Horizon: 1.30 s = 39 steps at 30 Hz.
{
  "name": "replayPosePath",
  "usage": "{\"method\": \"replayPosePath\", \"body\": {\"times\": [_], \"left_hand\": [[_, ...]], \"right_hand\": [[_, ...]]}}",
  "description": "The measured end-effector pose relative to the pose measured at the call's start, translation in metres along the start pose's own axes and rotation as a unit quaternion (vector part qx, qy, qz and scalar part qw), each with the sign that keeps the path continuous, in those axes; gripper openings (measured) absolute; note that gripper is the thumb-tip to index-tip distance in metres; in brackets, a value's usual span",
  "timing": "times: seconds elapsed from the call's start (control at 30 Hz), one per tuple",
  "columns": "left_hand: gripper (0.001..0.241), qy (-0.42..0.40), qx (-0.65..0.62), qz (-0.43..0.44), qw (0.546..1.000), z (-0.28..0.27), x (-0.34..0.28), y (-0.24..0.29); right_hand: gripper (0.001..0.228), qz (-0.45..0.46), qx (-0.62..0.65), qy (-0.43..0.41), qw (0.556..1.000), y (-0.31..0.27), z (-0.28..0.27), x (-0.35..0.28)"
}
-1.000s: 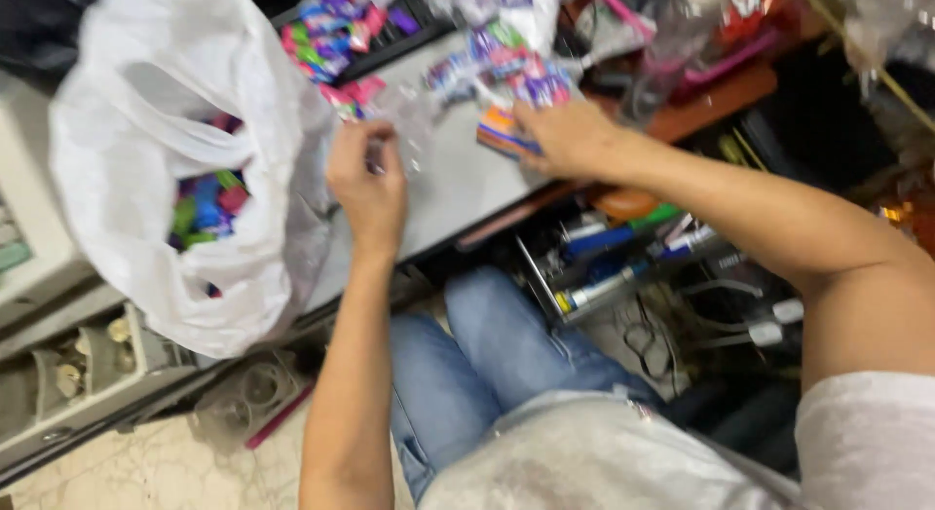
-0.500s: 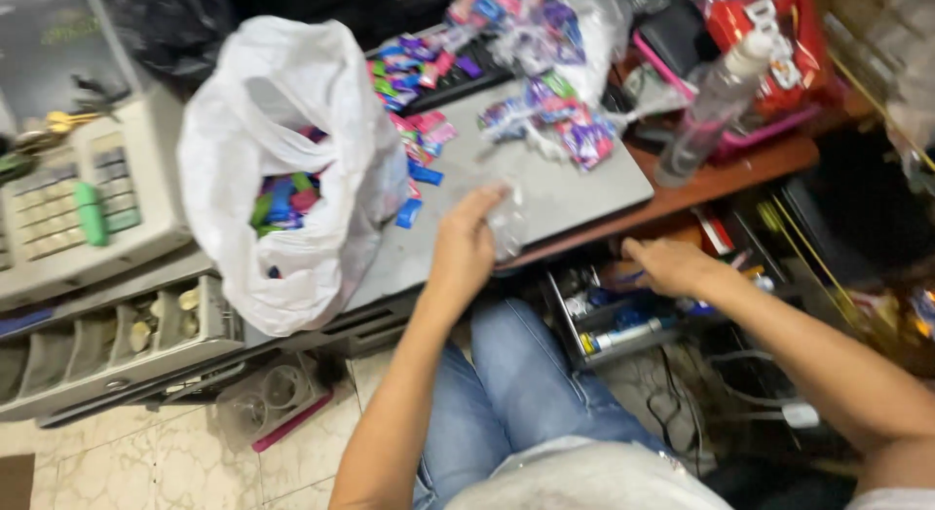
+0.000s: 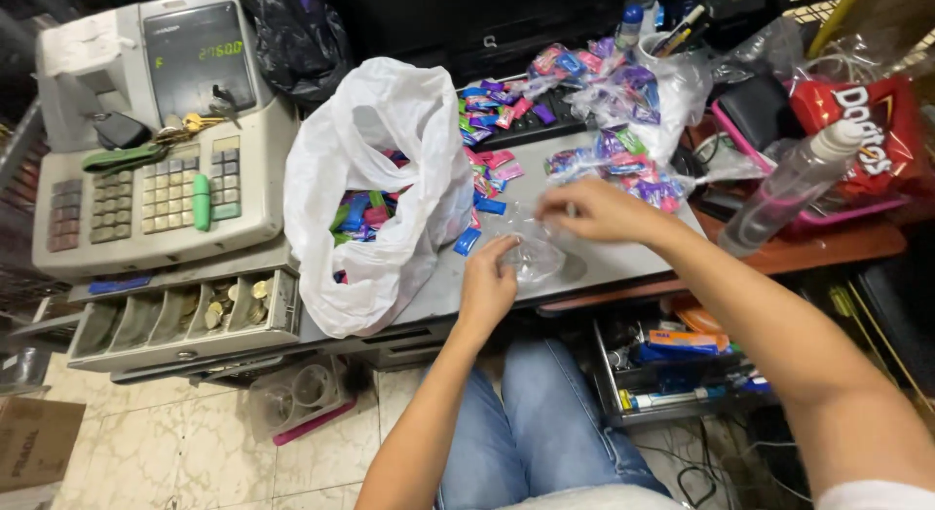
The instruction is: Bagging small colorful packets into plastic bags at a checkout counter
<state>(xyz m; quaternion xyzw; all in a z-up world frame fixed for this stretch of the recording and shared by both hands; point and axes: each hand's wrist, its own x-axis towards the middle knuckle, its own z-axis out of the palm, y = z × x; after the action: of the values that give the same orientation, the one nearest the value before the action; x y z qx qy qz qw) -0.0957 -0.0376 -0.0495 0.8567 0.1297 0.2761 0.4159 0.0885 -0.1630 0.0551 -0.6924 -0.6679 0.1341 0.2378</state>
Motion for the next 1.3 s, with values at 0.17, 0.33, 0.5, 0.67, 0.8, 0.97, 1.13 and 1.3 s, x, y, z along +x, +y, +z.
{"method": "replayPosePath", "body": {"times": [0.17,0.33,0.5,0.67,0.8,0.97,1.13,1.3], "left_hand": [[0.047,0.002,-0.019,-0.009,1.0,0.002,0.006,-0.013],[0.046,0.005,-0.054,-0.055,0.997,-0.019,0.001,-0.009],[0.043,-0.01,-0.113,-0.111,0.987,-0.015,0.019,-0.024],[0.043,-0.02,-0.132,-0.153,0.979,-0.018,0.037,-0.023],[0.047,-0.033,-0.174,-0.172,0.969,-0.019,0.047,-0.01],[0.051,0.017,-0.267,-0.182,0.946,-0.036,0.039,0.043],[0.058,0.031,-0.26,-0.208,0.943,-0.037,0.03,0.025],[0.051,-0.055,-0.225,-0.166,0.959,-0.059,0.018,0.073]], "right_hand": [[0.077,-0.032,-0.113,0.041,0.992,0.056,0.022,0.099],[0.025,-0.031,-0.263,0.022,0.964,0.142,0.069,0.141],[0.029,-0.008,-0.28,0.028,0.96,0.127,0.053,0.12],[0.027,-0.014,-0.09,0.193,0.977,0.09,0.029,0.101],[0.023,-0.082,0.108,0.216,0.967,-0.026,0.014,0.052],[0.015,-0.096,-0.093,0.114,0.984,-0.054,0.006,0.03],[0.018,-0.094,0.054,0.198,0.974,-0.003,0.005,0.071],[0.067,0.016,-0.06,0.063,0.996,0.054,0.067,0.122]]}}
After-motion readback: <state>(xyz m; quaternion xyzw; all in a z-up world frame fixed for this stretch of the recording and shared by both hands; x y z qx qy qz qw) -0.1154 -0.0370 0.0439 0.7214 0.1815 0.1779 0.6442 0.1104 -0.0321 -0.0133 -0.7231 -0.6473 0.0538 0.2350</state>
